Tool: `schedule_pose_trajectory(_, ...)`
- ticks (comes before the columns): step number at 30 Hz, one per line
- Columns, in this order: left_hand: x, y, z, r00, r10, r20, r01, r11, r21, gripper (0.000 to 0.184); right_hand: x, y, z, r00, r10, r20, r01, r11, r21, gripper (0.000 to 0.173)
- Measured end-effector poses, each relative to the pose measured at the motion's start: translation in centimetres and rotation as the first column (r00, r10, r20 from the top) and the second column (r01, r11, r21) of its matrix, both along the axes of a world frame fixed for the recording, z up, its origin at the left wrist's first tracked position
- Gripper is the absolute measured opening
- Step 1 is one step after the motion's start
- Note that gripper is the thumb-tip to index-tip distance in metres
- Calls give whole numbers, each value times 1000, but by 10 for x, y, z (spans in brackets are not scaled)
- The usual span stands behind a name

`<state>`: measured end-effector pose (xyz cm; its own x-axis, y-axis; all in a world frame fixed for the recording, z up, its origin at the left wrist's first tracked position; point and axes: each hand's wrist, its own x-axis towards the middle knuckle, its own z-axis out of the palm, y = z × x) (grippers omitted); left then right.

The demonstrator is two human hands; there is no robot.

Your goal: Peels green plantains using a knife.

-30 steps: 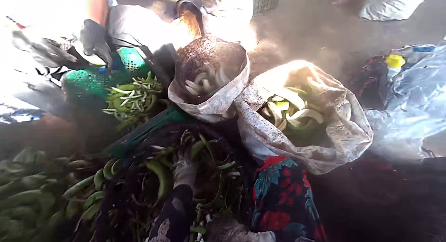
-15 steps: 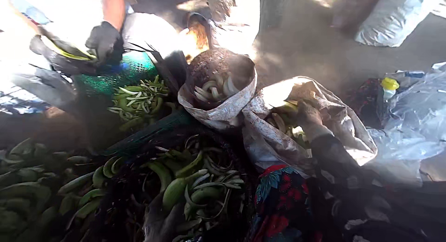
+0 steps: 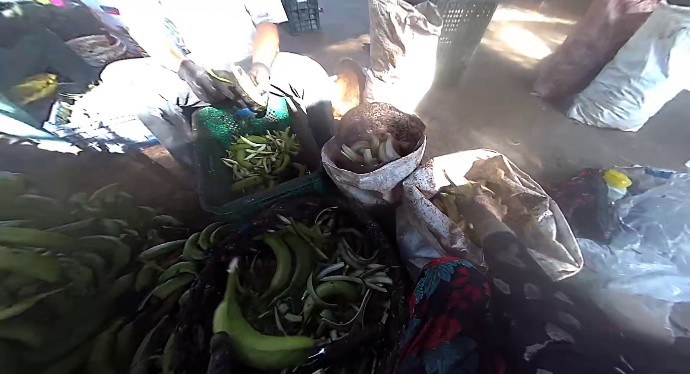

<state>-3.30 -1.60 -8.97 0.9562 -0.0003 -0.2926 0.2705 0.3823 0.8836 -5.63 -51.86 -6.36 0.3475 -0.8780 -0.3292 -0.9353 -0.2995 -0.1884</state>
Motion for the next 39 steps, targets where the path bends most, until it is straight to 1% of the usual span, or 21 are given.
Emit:
schedule_pose_trajectory(2, 3, 15, 27, 977, -42, 208, 86, 975, -206, 42, 2, -20, -57, 996, -29, 86, 46, 979, -196, 66)
schedule_pose_trajectory(4, 13, 34, 50, 906, -107, 410, 287, 867, -408, 50, -4, -29, -59, 995, -30, 95, 43, 990, -135, 70)
schedule_pose_trajectory(5, 19, 43, 56, 884, -149, 444, 365, 812, -455, 55, -7, -32, -54, 997, -22, 72, 30, 994, -101, 70)
schedule_pose_trajectory(8, 35, 51, 53, 846, -358, 395, 530, 649, -547, 69, -15, -42, -52, 997, 20, 77, -13, 995, -95, 70)
schedule_pose_trajectory(9, 39, 48, 47, 829, -427, 361, 559, 618, -552, 66, -19, -37, -47, 992, 43, 117, -31, 994, -105, 67)
schedule_pose_trajectory(10, 41, 41, 38, 846, -444, 295, 531, 651, -543, 59, -25, -27, -42, 982, 83, 172, -62, 990, -127, 62)
schedule_pose_trajectory(11, 38, 29, 34, 899, -399, 180, 430, 731, -530, 50, -30, -17, -39, 962, 141, 232, -100, 978, -181, 57)
schedule_pose_trajectory(12, 33, 14, 34, 949, -314, 33, 293, 837, -462, 43, -35, -3, -31, 942, 210, 263, -146, 959, -243, 51)
schedule_pose_trajectory(13, 30, 2, 34, 967, -241, -86, 191, 904, -383, 42, -38, 11, -21, 916, 289, 279, -194, 926, -325, 46)
schedule_pose_trajectory(15, 25, -10, 27, 957, -130, -258, 47, 951, -306, 43, -40, 35, 5, 839, 440, 320, -267, 846, -462, 46)
schedule_pose_trajectory(17, 17, -13, 15, 938, -67, -340, -33, 960, -279, 45, -25, 52, 37, 786, 524, 329, -304, 790, -532, 41)
schedule_pose_trajectory(20, 12, -14, 5, 928, -17, -371, -94, 956, -279, 44, 29, 58, 85, 768, 576, 280, -341, 738, -582, 47)
schedule_pose_trajectory(22, 9, -9, 3, 928, -47, -370, -87, 938, -337, 50, 77, 52, 111, 762, 611, 216, -361, 677, -641, 60)
schedule_pose_trajectory(24, 6, 3, 1, 953, -71, -295, -60, 909, -412, 58, 117, 47, 121, 764, 629, 140, -372, 608, -702, 73)
schedule_pose_trajectory(26, 8, 18, -2, 986, -47, -161, -30, 894, -447, 57, 139, 57, 124, 666, 716, 209, -389, 573, -722, 65)
schedule_pose_trajectory(28, 11, 35, -1, 998, 6, -62, -35, 874, -485, 52, 136, 91, 120, 503, 808, 308, -499, 562, -659, 53)
schedule_pose_trajectory(30, 12, 47, 7, 995, 92, -29, -96, 921, -379, 46, 116, 142, 107, 409, 827, 386, -673, 559, -485, 42)
schedule_pose_trajectory(32, 10, 57, 15, 992, 127, 6, -124, 972, -198, 39, 97, 192, 80, 322, 857, 402, -840, 454, -297, 33)
schedule_pose_trajectory(33, 11, 63, 14, 991, 129, 32, -121, 975, -188, 40, 86, 216, 60, 298, 872, 388, -894, 397, -207, 27)
schedule_pose_trajectory(36, 15, 78, 12, 981, 163, 109, -133, 962, -240, 47, 57, 281, -9, 323, 924, 206, -944, 298, 143, 23)
schedule_pose_trajectory(39, 18, 85, 17, 966, 212, 145, -172, 954, -246, 52, 22, 337, -58, 260, 955, -139, -859, 295, 418, 28)
